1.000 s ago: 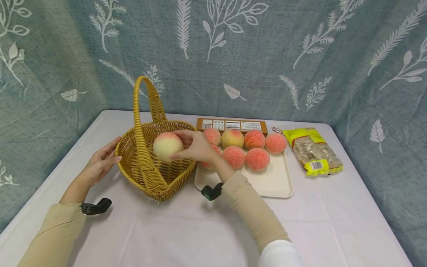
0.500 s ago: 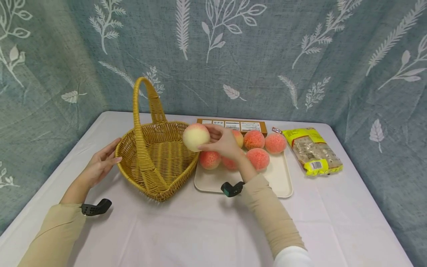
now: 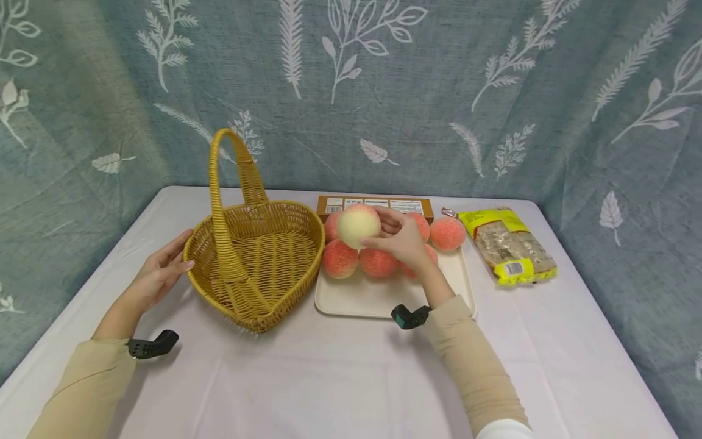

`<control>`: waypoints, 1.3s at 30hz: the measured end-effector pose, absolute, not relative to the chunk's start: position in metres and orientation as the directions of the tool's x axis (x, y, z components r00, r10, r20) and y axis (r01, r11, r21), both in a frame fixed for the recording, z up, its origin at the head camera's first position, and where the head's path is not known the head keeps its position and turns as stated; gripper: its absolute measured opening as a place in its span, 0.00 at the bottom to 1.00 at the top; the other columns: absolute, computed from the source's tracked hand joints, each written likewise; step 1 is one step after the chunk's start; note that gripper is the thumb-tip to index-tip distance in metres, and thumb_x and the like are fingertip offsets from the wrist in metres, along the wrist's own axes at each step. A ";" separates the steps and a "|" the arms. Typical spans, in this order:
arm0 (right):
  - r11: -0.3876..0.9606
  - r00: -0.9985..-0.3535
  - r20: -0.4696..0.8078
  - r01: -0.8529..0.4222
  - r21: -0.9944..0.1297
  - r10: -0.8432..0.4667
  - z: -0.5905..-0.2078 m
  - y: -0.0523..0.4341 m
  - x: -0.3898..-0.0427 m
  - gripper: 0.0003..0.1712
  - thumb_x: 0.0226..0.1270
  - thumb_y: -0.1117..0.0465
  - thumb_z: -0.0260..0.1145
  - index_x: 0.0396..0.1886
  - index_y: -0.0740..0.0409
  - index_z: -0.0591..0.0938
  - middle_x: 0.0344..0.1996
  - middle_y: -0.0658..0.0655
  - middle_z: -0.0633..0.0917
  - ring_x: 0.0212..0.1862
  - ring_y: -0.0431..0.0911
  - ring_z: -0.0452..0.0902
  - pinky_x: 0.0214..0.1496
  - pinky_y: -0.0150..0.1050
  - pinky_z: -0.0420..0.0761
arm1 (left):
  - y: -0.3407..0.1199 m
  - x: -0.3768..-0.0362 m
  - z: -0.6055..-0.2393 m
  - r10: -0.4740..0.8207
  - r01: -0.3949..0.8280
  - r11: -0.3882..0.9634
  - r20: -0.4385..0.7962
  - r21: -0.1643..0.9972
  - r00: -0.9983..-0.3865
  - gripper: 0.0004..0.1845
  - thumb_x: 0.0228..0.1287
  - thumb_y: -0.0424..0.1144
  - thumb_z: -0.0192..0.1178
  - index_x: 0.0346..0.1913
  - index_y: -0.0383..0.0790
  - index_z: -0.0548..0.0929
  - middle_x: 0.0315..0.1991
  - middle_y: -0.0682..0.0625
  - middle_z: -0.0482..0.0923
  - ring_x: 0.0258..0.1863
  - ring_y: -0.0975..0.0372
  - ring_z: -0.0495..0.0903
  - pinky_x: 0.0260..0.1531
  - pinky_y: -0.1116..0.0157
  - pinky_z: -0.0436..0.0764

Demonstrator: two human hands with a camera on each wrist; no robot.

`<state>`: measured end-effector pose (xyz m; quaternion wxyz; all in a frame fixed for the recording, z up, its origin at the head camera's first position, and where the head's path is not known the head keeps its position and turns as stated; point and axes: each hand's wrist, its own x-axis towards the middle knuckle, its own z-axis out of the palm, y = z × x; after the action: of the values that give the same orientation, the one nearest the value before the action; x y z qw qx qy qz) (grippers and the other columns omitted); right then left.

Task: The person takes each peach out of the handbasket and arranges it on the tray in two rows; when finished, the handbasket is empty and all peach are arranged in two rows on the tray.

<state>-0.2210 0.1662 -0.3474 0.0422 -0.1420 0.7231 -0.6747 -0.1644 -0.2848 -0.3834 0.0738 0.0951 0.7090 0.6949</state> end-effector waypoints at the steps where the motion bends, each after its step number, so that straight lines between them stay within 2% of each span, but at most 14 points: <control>1: 0.055 -0.959 0.132 -0.150 -0.987 -0.249 -0.348 0.169 -0.221 0.42 0.50 0.74 0.74 0.67 0.72 0.69 0.61 0.73 0.74 0.51 0.41 0.81 0.52 0.36 0.81 | -0.285 -0.164 -0.384 0.237 0.035 0.014 0.031 0.999 -0.971 0.41 0.69 0.24 0.49 0.75 0.28 0.35 0.76 0.35 0.28 0.76 0.50 0.35 0.68 0.73 0.55; 6: 0.057 -0.971 0.131 -0.145 -0.988 -0.199 -0.351 0.184 -0.220 0.41 0.52 0.75 0.73 0.67 0.74 0.67 0.61 0.72 0.74 0.48 0.35 0.80 0.52 0.34 0.81 | -0.286 -0.164 -0.386 0.240 0.045 0.004 0.042 0.999 -0.970 0.41 0.68 0.24 0.49 0.75 0.27 0.36 0.76 0.34 0.28 0.76 0.50 0.36 0.67 0.74 0.56; 8: 0.043 -0.973 0.140 -0.150 -0.988 -0.183 -0.351 0.192 -0.220 0.41 0.53 0.75 0.72 0.67 0.75 0.66 0.58 0.67 0.78 0.47 0.34 0.81 0.51 0.33 0.81 | -0.285 -0.164 -0.386 0.241 0.048 0.006 0.045 0.999 -0.970 0.41 0.68 0.23 0.49 0.75 0.27 0.36 0.76 0.34 0.29 0.76 0.50 0.36 0.67 0.74 0.56; 12: 0.036 -0.981 0.138 -0.144 -0.989 -0.137 -0.349 0.207 -0.216 0.40 0.54 0.76 0.71 0.67 0.75 0.66 0.48 0.48 0.81 0.47 0.34 0.81 0.48 0.31 0.82 | -0.285 -0.164 -0.388 0.237 0.048 0.012 0.043 0.999 -0.971 0.41 0.68 0.23 0.49 0.75 0.27 0.36 0.76 0.34 0.29 0.76 0.50 0.36 0.67 0.74 0.56; 15: 0.038 -0.988 0.118 -0.122 -0.992 -0.098 -0.348 0.216 -0.212 0.40 0.55 0.76 0.71 0.68 0.74 0.66 0.46 0.43 0.80 0.46 0.33 0.81 0.48 0.30 0.82 | -0.285 -0.164 -0.388 0.237 0.046 0.010 0.042 0.999 -0.971 0.41 0.68 0.23 0.49 0.75 0.28 0.36 0.76 0.34 0.29 0.76 0.50 0.36 0.67 0.74 0.56; 26: -0.028 -0.990 0.138 -0.138 -0.990 -0.001 -0.353 0.244 -0.202 0.38 0.55 0.78 0.69 0.67 0.74 0.66 0.41 0.38 0.84 0.44 0.32 0.81 0.47 0.26 0.81 | -0.285 -0.164 -0.389 0.232 0.049 0.002 0.047 0.999 -0.971 0.41 0.68 0.23 0.49 0.75 0.28 0.36 0.76 0.34 0.29 0.76 0.50 0.36 0.68 0.74 0.56; 33: 0.058 -0.987 0.145 -0.141 -0.988 0.075 -0.359 0.260 -0.197 0.40 0.58 0.75 0.70 0.68 0.77 0.63 0.40 0.34 0.81 0.44 0.28 0.79 0.47 0.23 0.79 | -0.285 -0.165 -0.389 0.235 0.048 -0.016 0.051 0.999 -0.971 0.41 0.68 0.23 0.49 0.75 0.27 0.36 0.76 0.34 0.29 0.76 0.51 0.36 0.67 0.74 0.56; 39: 0.011 -0.983 0.139 -0.139 -0.990 0.117 -0.364 0.272 -0.194 0.41 0.57 0.75 0.70 0.68 0.77 0.63 0.41 0.36 0.82 0.44 0.29 0.80 0.46 0.23 0.79 | -0.285 -0.166 -0.390 0.228 0.045 -0.023 0.049 0.999 -0.972 0.41 0.68 0.23 0.49 0.75 0.28 0.36 0.76 0.35 0.30 0.76 0.51 0.36 0.67 0.75 0.57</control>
<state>-0.1938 0.2716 -0.3644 -0.0911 -0.0078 0.7053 -0.7030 -0.1656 -0.2854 -0.3902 0.0646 0.0982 0.6958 0.7085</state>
